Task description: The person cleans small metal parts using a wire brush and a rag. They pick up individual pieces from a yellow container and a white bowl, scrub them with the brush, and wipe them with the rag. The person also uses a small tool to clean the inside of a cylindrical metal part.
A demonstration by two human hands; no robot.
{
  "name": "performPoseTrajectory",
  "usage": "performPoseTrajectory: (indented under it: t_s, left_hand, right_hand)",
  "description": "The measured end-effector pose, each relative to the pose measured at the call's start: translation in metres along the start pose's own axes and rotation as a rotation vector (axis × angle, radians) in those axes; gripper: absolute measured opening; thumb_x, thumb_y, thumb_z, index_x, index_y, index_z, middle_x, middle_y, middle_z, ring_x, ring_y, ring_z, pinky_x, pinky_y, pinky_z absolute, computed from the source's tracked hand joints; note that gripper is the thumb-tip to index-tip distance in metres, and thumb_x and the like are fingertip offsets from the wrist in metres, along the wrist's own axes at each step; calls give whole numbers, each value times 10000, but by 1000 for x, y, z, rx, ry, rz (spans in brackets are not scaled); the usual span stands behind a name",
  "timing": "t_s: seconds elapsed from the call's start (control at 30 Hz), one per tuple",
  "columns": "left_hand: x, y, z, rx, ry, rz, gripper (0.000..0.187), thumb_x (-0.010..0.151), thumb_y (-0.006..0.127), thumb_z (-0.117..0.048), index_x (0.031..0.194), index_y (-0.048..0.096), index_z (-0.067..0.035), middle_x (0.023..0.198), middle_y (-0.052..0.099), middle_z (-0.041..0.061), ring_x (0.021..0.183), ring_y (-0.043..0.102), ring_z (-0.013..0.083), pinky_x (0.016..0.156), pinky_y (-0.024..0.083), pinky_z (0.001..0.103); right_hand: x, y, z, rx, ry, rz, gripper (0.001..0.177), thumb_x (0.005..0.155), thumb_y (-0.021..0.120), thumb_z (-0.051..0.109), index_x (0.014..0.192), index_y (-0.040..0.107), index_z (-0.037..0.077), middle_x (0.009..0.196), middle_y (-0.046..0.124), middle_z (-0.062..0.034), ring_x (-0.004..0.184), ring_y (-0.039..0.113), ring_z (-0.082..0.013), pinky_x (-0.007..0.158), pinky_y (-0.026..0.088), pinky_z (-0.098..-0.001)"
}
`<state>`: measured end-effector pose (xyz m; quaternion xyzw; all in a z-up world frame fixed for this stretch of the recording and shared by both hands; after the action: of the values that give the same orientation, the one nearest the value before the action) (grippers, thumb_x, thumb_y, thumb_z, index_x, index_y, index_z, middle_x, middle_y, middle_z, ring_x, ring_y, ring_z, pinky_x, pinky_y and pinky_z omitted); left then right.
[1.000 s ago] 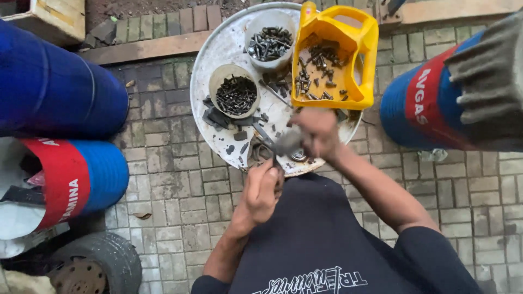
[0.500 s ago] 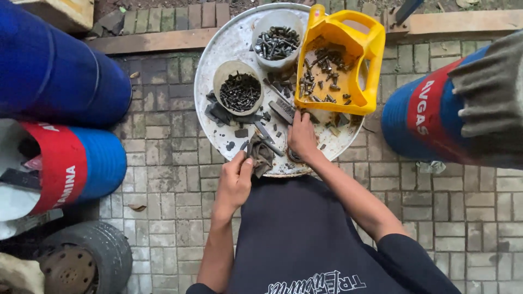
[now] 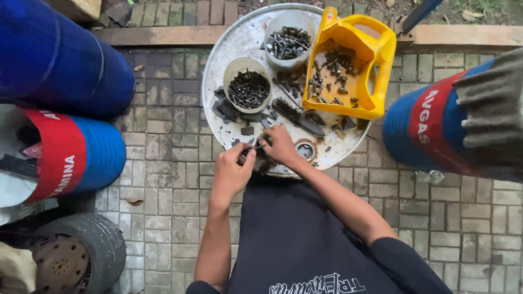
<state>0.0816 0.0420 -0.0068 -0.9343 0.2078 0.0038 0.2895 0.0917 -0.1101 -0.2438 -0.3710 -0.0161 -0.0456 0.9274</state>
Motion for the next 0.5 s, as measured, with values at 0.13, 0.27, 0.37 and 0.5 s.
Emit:
performPoseTrajectory:
  t_s: [0.13, 0.27, 0.37, 0.5]
  left_hand:
    - [12, -15, 5, -38, 54, 16, 213, 971, 623, -198, 1012, 770, -49, 627, 678, 176, 520, 656, 256, 481, 512, 353]
    - [29, -23, -15, -59, 251, 118, 202, 988, 634, -196, 1009, 761, -41, 690, 712, 183, 622, 716, 309, 585, 575, 386]
    - [37, -26, -28, -11, 381, 184, 174, 991, 650, -180, 1005, 754, -41, 715, 724, 192, 652, 737, 357, 594, 597, 409]
    - [45, -21, -24, 103, 570, 276, 109, 994, 659, -121, 958, 705, -29, 702, 685, 206, 658, 717, 404, 549, 578, 430]
  right_hand:
    - [-3, -93, 53, 377, 97, -74, 151, 824, 823, 281, 788, 700, 202, 790, 652, -3, 849, 651, -200, 857, 515, -348]
    - [-6, -159, 94, 840, 43, -111, 178, 882, 755, 134, 775, 619, 92, 653, 517, 1, 649, 491, -119, 638, 442, -290]
    - [-8, -191, 134, 801, -121, -150, 193, 865, 792, 122, 764, 635, 70, 721, 527, -39, 679, 522, -184, 665, 446, -318]
    - [-6, -220, 206, 521, -345, -91, 177, 874, 798, 157, 745, 683, 121, 848, 546, -44, 752, 611, -280, 719, 508, -361]
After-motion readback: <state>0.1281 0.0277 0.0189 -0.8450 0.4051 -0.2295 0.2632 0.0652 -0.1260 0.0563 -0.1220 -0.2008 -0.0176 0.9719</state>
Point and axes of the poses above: each hand's wrist, its own x-axis towards the middle knuckle, its own y-axis out of the palm, z = x × y, the point moved 7 cm from there along x, towards the middle knuckle
